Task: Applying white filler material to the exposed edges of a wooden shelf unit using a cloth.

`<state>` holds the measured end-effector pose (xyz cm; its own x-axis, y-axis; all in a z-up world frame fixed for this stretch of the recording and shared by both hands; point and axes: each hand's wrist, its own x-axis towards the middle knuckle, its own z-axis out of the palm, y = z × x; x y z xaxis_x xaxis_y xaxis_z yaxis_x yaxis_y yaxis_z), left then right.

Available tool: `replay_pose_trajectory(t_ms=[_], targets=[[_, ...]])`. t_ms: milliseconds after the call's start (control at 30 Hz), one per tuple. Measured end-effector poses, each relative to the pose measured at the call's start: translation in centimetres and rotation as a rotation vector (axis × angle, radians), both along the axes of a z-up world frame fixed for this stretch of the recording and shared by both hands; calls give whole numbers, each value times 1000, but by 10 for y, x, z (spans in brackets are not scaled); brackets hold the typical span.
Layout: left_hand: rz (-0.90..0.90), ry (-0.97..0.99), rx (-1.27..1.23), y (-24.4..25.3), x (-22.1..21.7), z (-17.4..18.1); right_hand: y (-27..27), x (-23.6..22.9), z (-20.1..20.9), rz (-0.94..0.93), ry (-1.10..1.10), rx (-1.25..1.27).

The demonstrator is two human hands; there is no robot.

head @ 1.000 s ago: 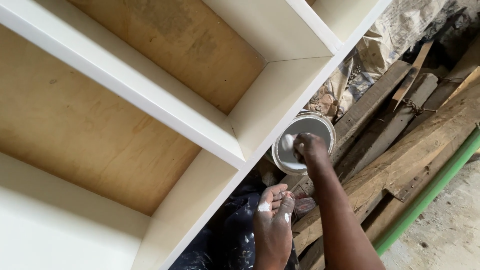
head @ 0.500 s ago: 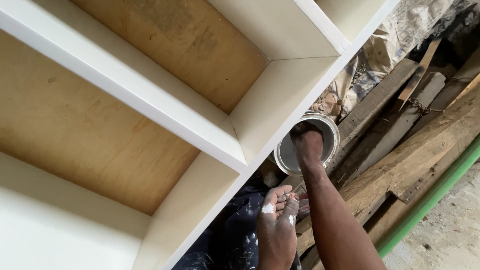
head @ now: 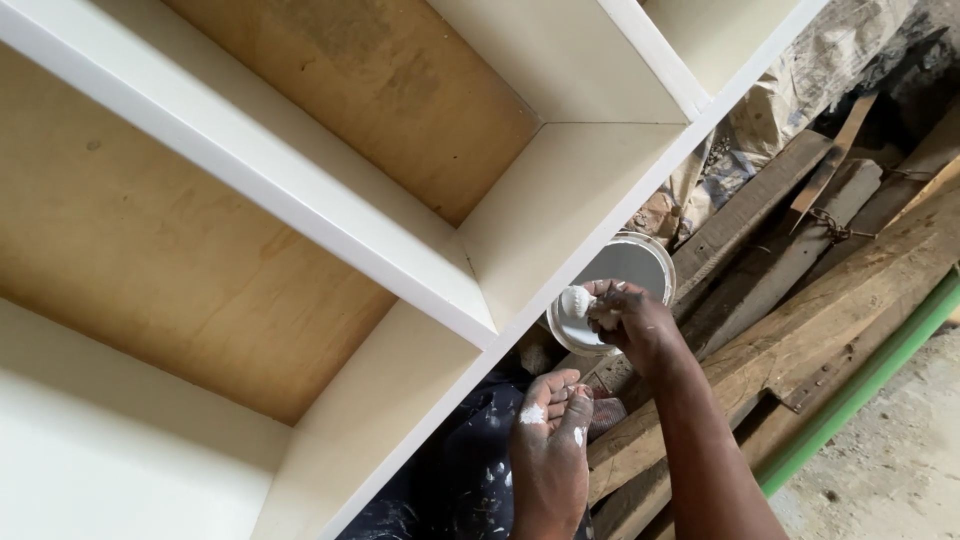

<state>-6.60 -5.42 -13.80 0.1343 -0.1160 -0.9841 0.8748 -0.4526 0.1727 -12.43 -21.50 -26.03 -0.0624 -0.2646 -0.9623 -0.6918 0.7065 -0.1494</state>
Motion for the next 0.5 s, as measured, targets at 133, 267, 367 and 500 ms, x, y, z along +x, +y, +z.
replay_pose_trajectory(t_ms=[133,267,367,500], targets=[[27,33,18,0,4,0,8,10,17,110,29,52],[49,25,-1,2,2,0,5,-1,-1,230,87,23],[48,27,4,2,5,0,-6,-2,-21,319,188,97],[49,-9,15,5,3,-2,-11,2,-22,464,126,105]])
